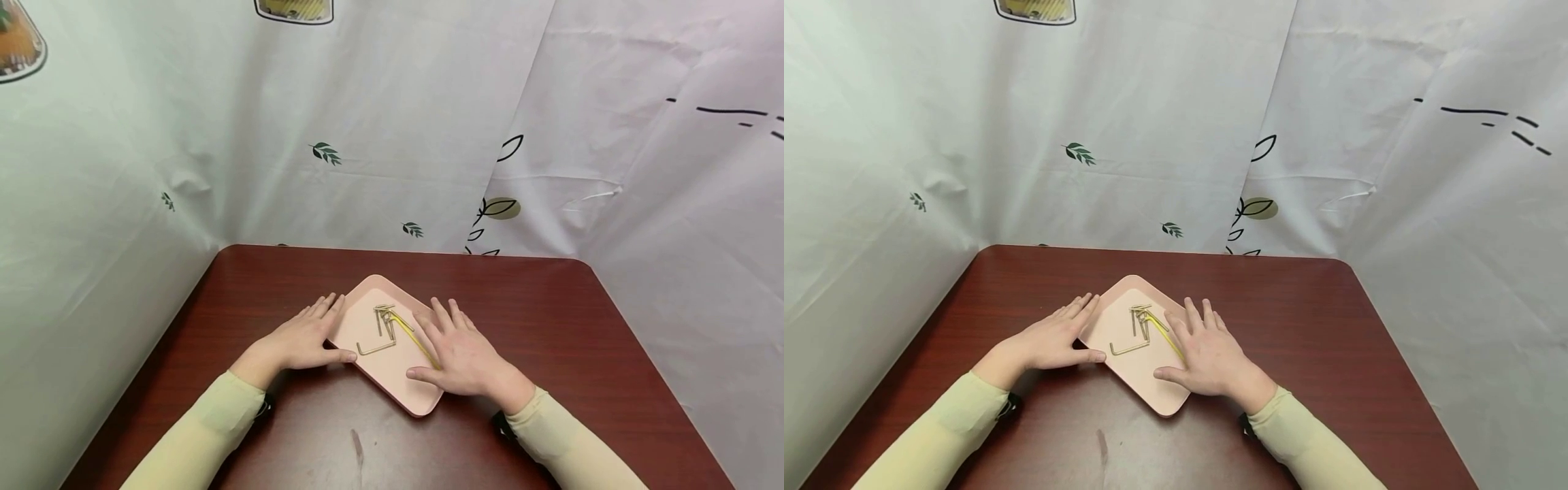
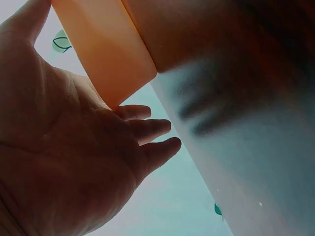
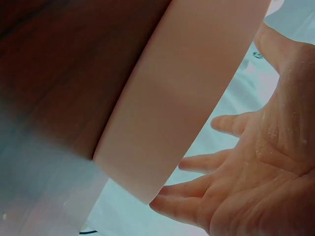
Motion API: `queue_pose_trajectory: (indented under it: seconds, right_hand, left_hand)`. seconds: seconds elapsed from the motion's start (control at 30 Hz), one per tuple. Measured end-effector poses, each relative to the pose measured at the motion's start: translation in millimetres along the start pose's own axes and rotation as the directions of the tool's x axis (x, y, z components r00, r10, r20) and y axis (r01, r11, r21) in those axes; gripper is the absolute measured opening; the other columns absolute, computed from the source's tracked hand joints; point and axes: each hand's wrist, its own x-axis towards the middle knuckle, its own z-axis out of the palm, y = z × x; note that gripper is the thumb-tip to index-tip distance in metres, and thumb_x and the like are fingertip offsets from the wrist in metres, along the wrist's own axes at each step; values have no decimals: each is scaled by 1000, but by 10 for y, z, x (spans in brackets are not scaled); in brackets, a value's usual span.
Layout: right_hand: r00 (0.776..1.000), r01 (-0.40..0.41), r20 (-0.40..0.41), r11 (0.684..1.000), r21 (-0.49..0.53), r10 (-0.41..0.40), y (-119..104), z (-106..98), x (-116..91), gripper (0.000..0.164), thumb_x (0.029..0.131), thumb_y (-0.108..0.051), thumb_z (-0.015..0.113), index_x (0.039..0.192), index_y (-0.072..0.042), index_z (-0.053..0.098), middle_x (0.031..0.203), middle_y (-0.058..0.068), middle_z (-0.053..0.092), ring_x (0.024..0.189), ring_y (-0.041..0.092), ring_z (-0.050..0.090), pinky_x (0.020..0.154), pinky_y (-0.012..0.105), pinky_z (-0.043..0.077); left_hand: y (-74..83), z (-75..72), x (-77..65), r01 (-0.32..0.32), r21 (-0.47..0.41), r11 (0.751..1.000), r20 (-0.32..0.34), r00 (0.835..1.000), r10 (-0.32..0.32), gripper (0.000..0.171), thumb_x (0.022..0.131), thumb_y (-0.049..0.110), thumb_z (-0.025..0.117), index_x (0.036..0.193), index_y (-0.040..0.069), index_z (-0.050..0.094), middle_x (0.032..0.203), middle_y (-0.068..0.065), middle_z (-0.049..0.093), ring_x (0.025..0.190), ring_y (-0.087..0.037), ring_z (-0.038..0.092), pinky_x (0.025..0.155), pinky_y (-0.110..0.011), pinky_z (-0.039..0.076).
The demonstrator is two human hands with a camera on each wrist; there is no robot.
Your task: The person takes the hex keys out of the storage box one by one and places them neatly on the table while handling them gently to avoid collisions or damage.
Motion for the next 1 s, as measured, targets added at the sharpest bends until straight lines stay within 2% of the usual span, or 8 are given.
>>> queue_pose_trajectory:
  seconds: [0.23, 0.53, 0.77, 1.0]
  right_hand:
    - [1000, 1, -8, 1000, 21, -1, -31, -11, 35, 106, 97, -80, 65, 175, -14, 38, 177, 33, 27, 157, 66, 29, 125, 67, 36]
    - [1000, 21, -11, 998, 51, -20, -84, -28, 95, 107, 97, -78, 68, 177, -17, 34, 180, 28, 24, 164, 57, 23, 127, 65, 35]
    - [999, 52, -19, 998, 41, -51, -99, -19, 141, 104, 98, -77, 68, 175, -17, 36, 180, 28, 24, 163, 55, 28, 124, 65, 39]
    - [996, 81, -35, 995, 59, -79, -127, -13, 191, 104, 97, -75, 70, 175, -15, 37, 178, 30, 28, 161, 54, 33, 124, 63, 40]
  left_hand:
    - [-19, 19, 7, -4, -3, 1000, -1, 1000, 4, 129, 94, 86, 63, 176, -4, 19, 179, -31, 24, 166, -49, 24, 129, -66, 29]
    - [-19, 15, 19, -2, -32, 999, -3, 1000, 2, 129, 93, 85, 66, 175, -3, 20, 178, -32, 24, 165, -50, 26, 129, -63, 32]
    - [-11, 15, 24, 10, -59, 998, 0, 1000, -10, 129, 93, 84, 67, 176, -3, 21, 178, -31, 25, 164, -53, 26, 127, -64, 34]
    - [-23, 20, 6, 51, -91, 995, 27, 998, -49, 131, 92, 87, 66, 178, 2, 16, 182, -26, 19, 168, -44, 21, 120, -63, 44]
